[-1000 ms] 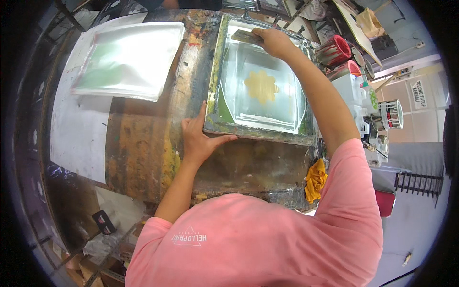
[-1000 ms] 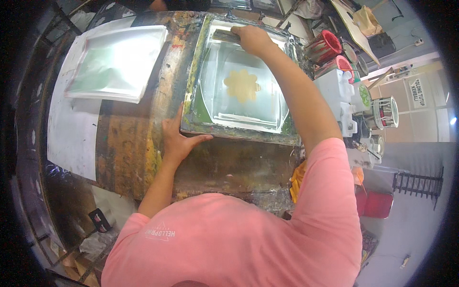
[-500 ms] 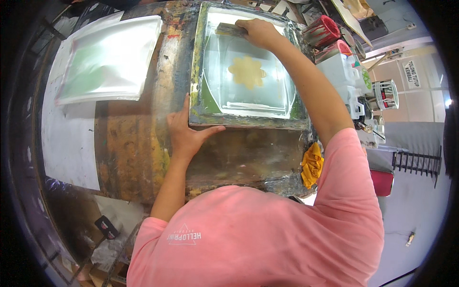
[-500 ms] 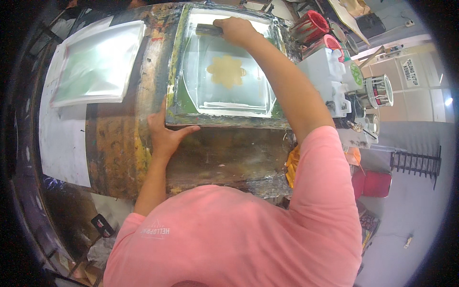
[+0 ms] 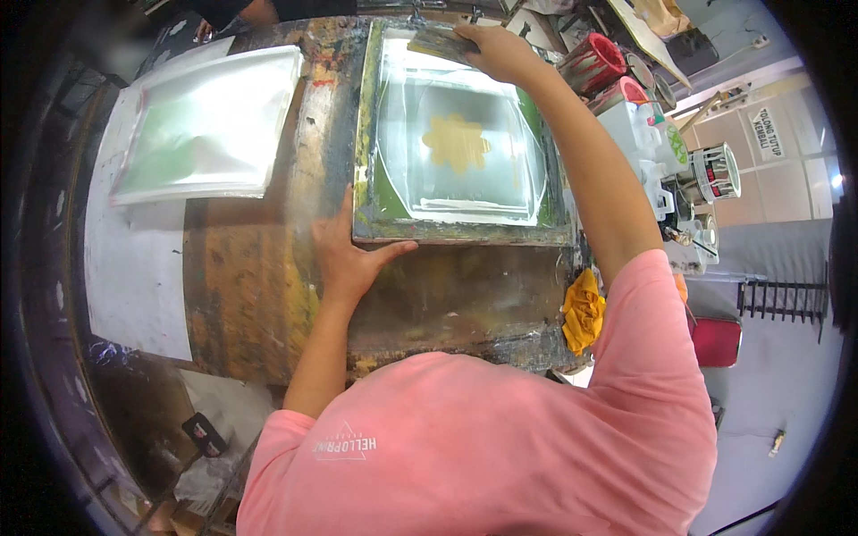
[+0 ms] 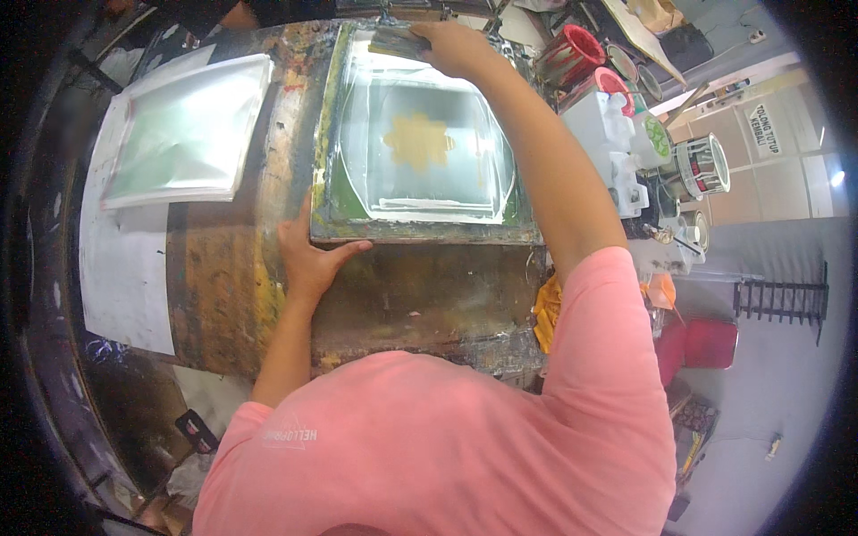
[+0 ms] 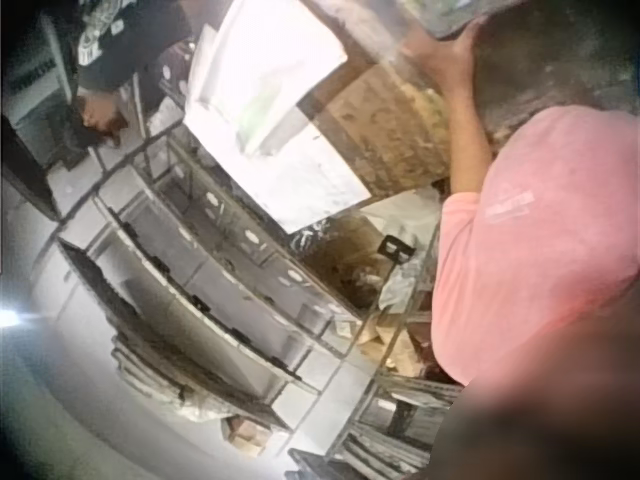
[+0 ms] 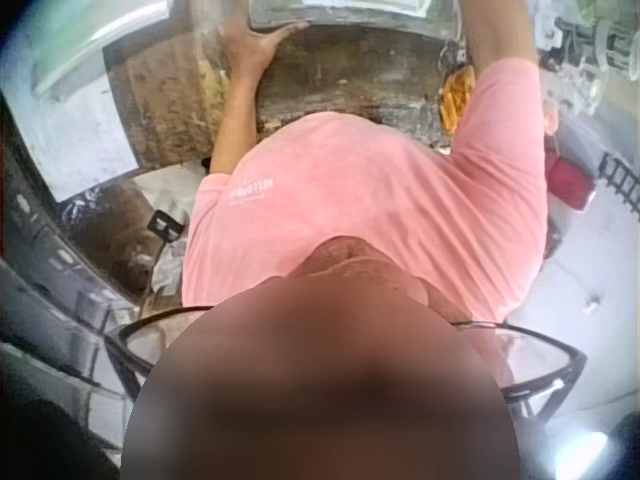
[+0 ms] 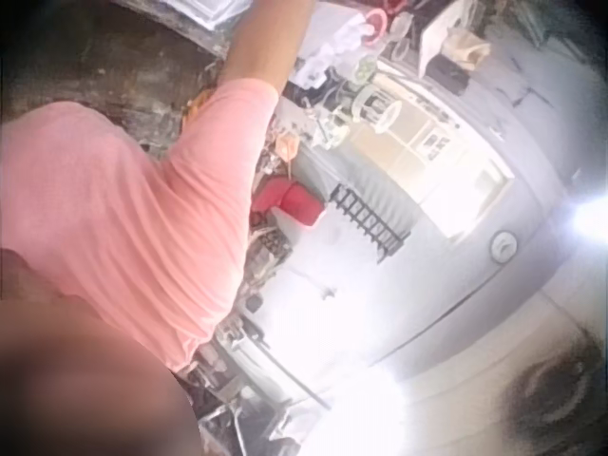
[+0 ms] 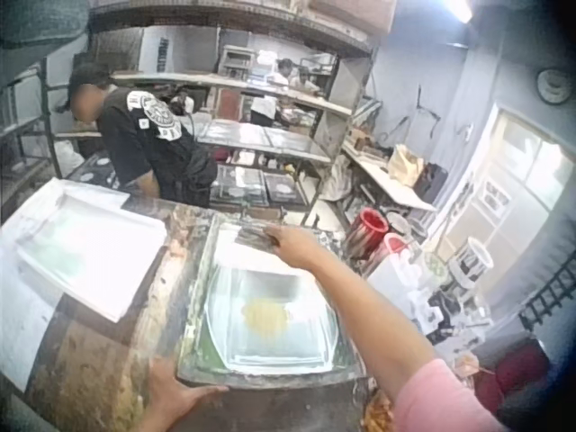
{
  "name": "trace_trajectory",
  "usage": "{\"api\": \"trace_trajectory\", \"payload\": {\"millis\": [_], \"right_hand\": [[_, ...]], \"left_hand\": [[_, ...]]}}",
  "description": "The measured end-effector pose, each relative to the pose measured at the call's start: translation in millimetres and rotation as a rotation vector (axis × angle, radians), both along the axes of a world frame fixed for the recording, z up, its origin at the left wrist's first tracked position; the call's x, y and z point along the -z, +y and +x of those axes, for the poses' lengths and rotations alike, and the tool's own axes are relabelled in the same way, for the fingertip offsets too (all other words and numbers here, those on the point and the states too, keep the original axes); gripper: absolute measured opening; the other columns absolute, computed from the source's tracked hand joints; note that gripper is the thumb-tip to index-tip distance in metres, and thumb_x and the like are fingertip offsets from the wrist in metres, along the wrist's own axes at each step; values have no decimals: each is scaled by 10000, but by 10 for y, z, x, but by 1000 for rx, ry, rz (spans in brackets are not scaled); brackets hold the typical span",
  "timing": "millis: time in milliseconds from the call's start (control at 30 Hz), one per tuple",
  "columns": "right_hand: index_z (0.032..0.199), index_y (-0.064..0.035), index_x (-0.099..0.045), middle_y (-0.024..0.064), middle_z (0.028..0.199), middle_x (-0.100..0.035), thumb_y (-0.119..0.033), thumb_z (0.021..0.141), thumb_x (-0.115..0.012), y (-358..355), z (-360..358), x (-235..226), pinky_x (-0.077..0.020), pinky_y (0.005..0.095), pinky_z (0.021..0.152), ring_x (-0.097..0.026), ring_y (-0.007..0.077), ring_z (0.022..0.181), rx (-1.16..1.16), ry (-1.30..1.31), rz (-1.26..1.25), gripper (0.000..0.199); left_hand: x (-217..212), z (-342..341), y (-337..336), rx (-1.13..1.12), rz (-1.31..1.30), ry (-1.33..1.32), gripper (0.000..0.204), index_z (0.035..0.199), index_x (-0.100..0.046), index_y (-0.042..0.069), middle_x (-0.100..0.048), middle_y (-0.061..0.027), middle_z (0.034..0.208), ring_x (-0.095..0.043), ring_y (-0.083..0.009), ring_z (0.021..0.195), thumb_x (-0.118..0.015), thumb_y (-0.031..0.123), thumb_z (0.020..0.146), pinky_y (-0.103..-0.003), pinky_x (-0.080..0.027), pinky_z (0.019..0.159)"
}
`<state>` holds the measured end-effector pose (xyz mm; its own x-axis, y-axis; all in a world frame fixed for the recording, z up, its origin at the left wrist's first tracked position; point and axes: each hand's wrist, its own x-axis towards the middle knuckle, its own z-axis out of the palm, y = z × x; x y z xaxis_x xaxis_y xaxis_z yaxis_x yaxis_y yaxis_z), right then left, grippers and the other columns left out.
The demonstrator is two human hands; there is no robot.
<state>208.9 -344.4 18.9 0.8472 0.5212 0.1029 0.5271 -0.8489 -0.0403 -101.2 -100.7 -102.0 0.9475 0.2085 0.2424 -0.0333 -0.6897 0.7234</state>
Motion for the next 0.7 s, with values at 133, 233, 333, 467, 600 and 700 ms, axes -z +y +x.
{"api": "trace_trajectory", "payload": {"millis": [133, 233, 333, 467, 600, 700], "right_hand": [[1435, -159, -626, 188, 1241, -742, -291, 951, -700, -64, -82, -13, -562, 507, 966, -707, 410, 1123, -11, -14, -25, 507], [1398, -192, -652, 171, 1209, -756, -299, 954, -710, -69, -140, 125, -565, 509, 946, -715, 406, 1103, 35, 0, 6, 461], [1343, -242, -678, 143, 1181, -766, -222, 976, -663, -16, -190, 333, -562, 510, 935, -719, 394, 1101, 37, 30, -2, 368], [1341, -233, -682, 142, 1162, -769, -185, 974, -607, 43, -278, 512, -571, 513, 908, -728, 381, 1097, 64, 74, -43, 378], [1323, -220, -687, 133, 1144, -772, -167, 976, -577, 44, -376, 508, -578, 512, 891, -744, 351, 1086, 72, 42, -39, 368], [1329, -211, -685, 132, 1144, -773, -152, 970, -573, 44, -446, 436, -580, 511, 889, -746, 350, 1088, 72, 30, -72, 380]], "left_hand": [[6, 6, 0, 10, -15, -18, 1254, 1536, -552, 2, -681, -177, 1160, -539, -332, 1049, -1005, 605, 535, -439, -493, 940], [15, 2, -4, 21, -50, -29, 1241, 1543, -546, 13, -675, -193, 1213, -548, -349, 1063, -1011, 584, 545, -454, -492, 961], [14, -14, -12, -14, -55, 86, 1221, 1547, -539, 14, -684, -195, 1268, -559, -379, 1136, -1021, 545, 559, -465, -489, 999], [3, -3, -32, -16, -36, 92, 1193, 1537, -540, 8, -673, -231, 1324, -566, -415, 1222, -1032, 497, 568, -484, -480, 1042], [10, 7, -19, 15, -98, 56, 1150, 1520, -550, -3, -658, -260, 1355, -567, -436, 1250, -1037, 454, 584, -509, -467, 1067], [33, 12, -15, 26, -112, 45, 1119, 1508, -559, -9, -656, -266, 1357, -567, -446, 1255, -1037, 429, 596, -518, -457, 1077]]}}
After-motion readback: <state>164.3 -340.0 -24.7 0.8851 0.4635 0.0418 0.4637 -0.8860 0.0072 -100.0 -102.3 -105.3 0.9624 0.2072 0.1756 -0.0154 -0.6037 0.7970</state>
